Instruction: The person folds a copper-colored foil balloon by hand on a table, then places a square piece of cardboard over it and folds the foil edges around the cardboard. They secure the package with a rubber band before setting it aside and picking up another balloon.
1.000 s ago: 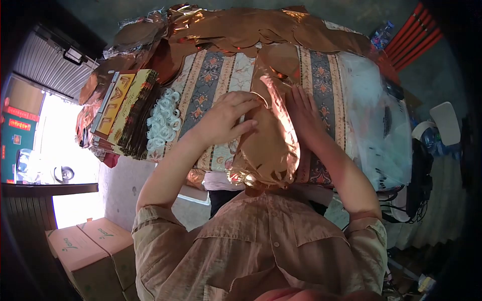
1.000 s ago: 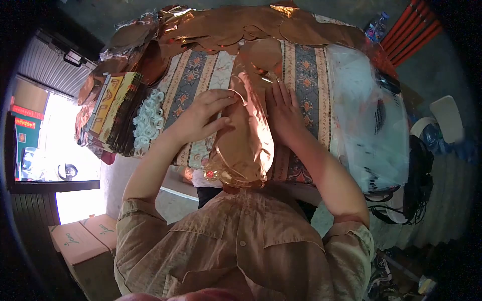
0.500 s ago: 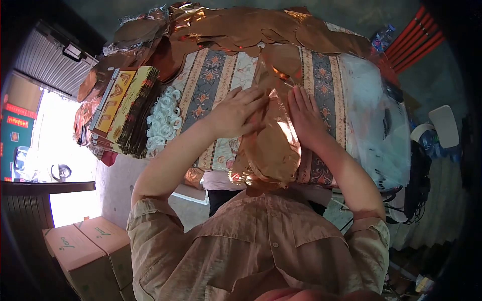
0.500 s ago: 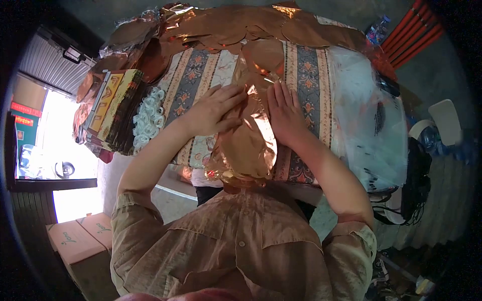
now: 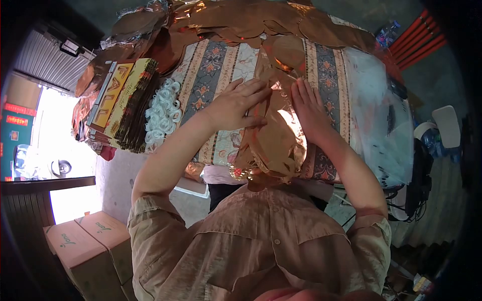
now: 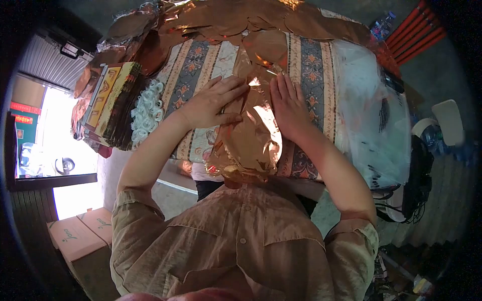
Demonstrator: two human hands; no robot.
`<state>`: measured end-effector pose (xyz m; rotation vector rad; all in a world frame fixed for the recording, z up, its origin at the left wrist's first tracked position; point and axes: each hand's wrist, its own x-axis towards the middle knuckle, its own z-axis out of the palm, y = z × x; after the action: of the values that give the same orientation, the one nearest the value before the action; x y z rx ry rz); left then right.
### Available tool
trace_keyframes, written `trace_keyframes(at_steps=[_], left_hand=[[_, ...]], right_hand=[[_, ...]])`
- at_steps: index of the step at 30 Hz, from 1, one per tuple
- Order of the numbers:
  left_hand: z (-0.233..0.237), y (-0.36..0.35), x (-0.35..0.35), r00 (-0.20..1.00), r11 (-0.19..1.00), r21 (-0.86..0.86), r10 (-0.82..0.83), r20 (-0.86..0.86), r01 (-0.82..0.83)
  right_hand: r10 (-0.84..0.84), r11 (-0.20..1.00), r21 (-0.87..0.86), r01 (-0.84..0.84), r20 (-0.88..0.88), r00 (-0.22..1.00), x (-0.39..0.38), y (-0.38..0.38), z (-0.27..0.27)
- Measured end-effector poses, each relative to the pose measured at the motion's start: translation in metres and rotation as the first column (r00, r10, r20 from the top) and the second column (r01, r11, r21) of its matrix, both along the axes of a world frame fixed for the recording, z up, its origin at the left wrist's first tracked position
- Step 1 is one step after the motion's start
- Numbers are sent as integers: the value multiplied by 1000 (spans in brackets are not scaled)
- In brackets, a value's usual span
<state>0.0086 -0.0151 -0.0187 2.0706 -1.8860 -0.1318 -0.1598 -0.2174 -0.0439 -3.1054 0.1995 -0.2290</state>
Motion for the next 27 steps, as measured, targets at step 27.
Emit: trace_keyframes(at_steps=[27], left_hand=[[6, 0, 3, 996, 1000, 0, -11, -86, 11]], right_hand=[[263, 946, 193, -262, 20, 965, 4, 7, 11]])
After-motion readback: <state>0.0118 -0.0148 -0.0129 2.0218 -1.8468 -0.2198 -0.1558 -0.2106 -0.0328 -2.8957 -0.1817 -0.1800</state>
